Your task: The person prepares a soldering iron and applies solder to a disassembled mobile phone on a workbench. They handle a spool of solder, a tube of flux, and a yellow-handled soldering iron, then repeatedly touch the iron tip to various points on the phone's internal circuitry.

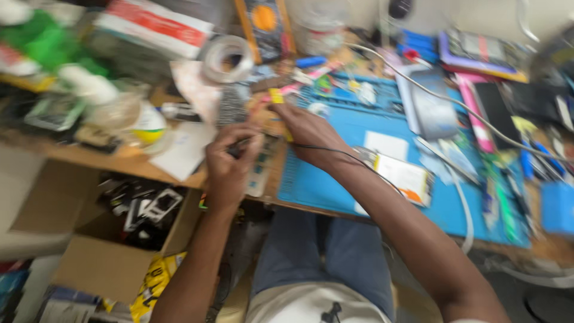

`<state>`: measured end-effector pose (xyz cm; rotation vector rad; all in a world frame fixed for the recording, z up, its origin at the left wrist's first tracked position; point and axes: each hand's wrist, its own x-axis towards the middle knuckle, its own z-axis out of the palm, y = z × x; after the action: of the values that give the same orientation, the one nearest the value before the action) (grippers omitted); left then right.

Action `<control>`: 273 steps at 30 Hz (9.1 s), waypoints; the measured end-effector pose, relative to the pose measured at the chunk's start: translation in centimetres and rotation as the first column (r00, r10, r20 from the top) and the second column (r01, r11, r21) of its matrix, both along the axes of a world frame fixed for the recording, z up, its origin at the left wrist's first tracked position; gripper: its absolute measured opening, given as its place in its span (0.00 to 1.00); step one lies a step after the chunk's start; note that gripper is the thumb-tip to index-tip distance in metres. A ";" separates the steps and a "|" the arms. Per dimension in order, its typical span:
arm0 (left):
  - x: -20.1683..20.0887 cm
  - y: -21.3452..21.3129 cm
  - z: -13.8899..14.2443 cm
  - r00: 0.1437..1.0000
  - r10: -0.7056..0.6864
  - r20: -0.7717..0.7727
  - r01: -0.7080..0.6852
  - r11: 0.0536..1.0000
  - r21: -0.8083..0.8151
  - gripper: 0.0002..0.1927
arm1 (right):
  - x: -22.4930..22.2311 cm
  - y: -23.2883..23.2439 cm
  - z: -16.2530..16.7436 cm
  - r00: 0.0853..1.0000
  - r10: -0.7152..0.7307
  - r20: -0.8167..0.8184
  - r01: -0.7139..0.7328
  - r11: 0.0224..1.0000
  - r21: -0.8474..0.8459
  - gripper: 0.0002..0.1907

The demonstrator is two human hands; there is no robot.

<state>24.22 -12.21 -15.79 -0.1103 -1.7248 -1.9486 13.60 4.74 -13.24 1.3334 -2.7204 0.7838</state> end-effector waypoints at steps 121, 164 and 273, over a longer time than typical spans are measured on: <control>-0.4 1.1 2.8 0.939 -0.334 0.076 0.215 0.400 -0.891 0.07 | 12.5 11.9 -2.5 0.941 -0.301 0.156 0.336 0.762 -0.554 0.14; -5.0 8.1 0.9 0.828 -0.482 0.286 0.531 0.513 -0.674 0.04 | 12.3 23.2 -1.7 0.777 -0.530 -0.340 0.547 0.835 -0.051 0.25; -1.5 9.1 0.9 0.808 -0.574 0.133 0.454 0.463 -0.761 0.07 | 16.8 18.6 -3.9 0.826 -0.553 -0.105 0.455 0.766 -0.455 0.10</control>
<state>22.76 -3.13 -14.87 -1.1978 -2.5086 -1.2988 30.43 23.33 -17.15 0.5144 -2.3565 0.9846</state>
